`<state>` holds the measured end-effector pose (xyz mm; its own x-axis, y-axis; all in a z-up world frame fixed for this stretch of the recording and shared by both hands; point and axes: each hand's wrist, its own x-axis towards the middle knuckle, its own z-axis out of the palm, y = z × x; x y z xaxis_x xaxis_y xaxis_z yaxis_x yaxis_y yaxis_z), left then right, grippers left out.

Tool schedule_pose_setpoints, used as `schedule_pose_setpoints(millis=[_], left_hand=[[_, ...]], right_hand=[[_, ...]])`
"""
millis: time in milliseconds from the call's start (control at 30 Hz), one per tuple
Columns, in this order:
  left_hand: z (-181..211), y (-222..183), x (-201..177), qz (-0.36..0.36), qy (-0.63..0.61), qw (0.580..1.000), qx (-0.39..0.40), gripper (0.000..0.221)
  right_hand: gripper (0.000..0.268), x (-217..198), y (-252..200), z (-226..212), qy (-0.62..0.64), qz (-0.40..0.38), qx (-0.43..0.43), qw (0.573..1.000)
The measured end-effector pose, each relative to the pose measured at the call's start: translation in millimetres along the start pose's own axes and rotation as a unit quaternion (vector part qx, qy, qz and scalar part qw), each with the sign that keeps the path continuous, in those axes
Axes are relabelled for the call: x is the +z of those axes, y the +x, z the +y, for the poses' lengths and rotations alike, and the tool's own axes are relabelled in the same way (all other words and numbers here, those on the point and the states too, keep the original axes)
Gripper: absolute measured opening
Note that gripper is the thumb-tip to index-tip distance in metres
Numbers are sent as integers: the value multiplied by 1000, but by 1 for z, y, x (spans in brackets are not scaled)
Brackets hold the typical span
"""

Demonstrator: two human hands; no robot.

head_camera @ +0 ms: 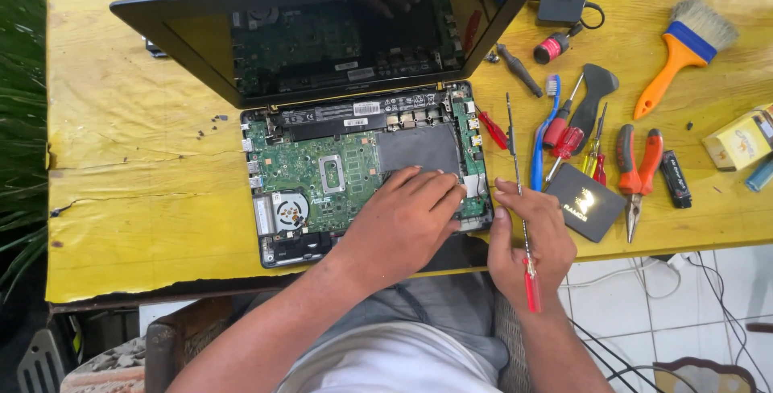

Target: Disassembling and adjusting internal components of a laptop, including the battery and circuit boards, using a screwdriver.

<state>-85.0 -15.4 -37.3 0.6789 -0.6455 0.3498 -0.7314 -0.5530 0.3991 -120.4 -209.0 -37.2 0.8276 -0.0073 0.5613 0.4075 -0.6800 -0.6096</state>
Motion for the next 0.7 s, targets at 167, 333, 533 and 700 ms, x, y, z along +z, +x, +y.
schedule_pose_setpoints(millis=[167, 333, 533, 700], left_hand=[[-2, 3, 8, 23, 14, 1000, -13, 34], [2, 4, 9, 38, 17, 999, -20, 31], [0, 12, 5, 54, 28, 997, -38, 29], [-3, 39, -9, 22, 26, 998, -50, 50]], right_hand=[[13, 0, 1, 0, 4, 3, 7, 1000], [13, -1, 3, -2, 21, 6, -15, 1000], [14, -1, 0, 0, 19, 17, -9, 1000], [16, -1, 0, -9, 60, 46, 11, 997]])
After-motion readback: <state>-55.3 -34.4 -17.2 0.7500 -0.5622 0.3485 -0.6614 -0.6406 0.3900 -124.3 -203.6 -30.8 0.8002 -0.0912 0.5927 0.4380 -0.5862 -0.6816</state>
